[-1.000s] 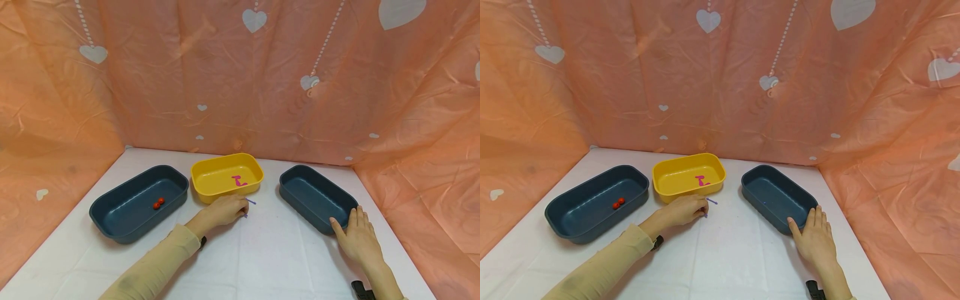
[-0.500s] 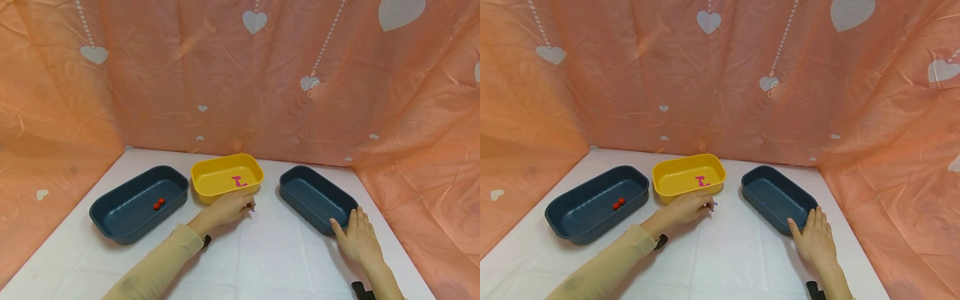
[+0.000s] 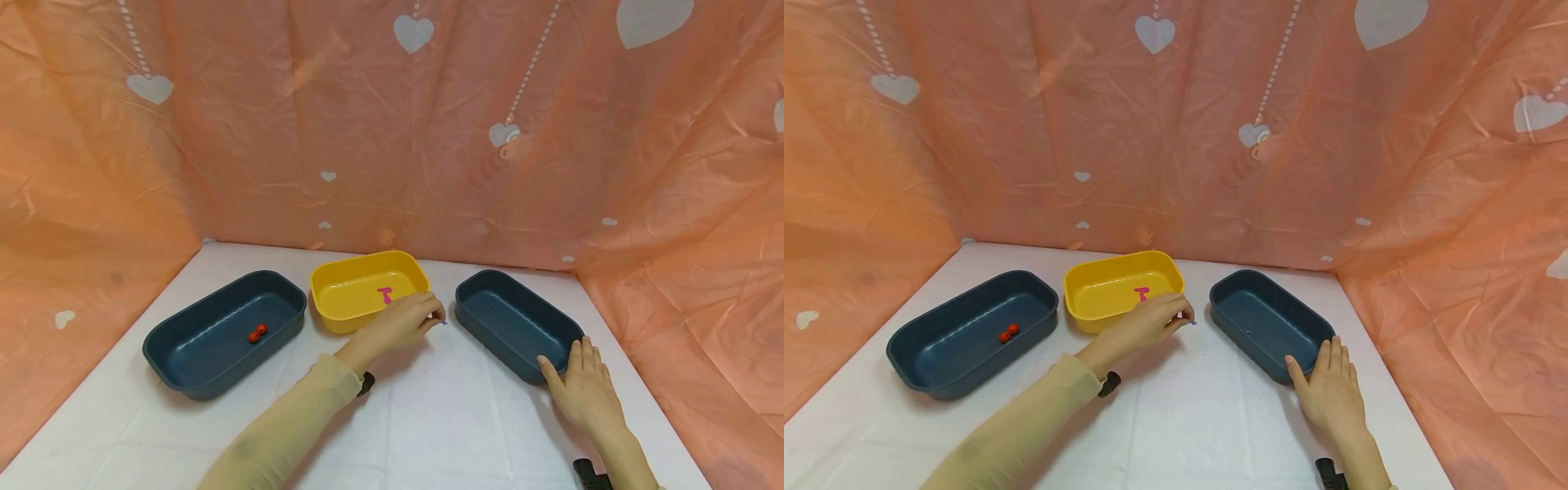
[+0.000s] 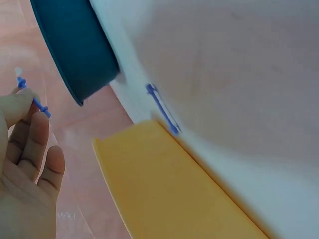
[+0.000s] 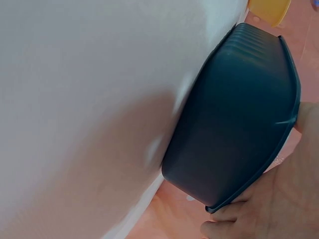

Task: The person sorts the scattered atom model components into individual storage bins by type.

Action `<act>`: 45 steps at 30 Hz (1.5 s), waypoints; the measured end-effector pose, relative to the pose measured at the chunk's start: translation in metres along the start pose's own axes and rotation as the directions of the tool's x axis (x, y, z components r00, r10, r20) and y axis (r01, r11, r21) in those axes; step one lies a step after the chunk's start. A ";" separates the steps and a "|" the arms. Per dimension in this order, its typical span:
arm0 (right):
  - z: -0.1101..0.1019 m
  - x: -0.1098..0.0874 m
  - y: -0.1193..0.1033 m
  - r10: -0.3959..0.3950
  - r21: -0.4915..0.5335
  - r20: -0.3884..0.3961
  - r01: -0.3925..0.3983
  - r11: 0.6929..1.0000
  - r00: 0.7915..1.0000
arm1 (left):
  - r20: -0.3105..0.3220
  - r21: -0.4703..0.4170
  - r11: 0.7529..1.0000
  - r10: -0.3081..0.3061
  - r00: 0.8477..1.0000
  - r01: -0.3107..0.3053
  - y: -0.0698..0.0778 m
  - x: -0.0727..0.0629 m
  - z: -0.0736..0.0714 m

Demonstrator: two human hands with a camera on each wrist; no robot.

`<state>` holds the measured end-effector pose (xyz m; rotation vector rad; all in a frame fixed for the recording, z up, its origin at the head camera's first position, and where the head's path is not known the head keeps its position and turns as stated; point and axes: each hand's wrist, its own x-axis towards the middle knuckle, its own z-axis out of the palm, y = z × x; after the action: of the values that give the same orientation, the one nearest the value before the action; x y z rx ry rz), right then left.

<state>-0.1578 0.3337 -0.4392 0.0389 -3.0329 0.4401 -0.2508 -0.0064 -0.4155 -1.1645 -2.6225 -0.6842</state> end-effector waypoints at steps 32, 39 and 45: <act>0.003 0.000 -0.004 0.011 0.003 0.004 -0.011 1.000 1.000 | -0.050 0.033 0.990 -0.139 0.989 0.140 0.019 0.098 0.053; 0.002 0.000 -0.003 0.007 -0.001 -0.007 -0.007 1.000 1.000 | -0.016 0.066 0.988 -0.140 0.990 0.140 0.022 0.101 0.054; 0.000 0.000 -0.001 0.013 -0.002 0.000 -0.013 1.000 1.000 | -0.003 0.058 0.988 -0.141 0.990 0.141 0.023 0.102 0.055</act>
<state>-0.1576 0.3330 -0.4385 0.0187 -3.0355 0.4388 -0.3019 0.0998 -0.4199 -0.9713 -2.7263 -0.6281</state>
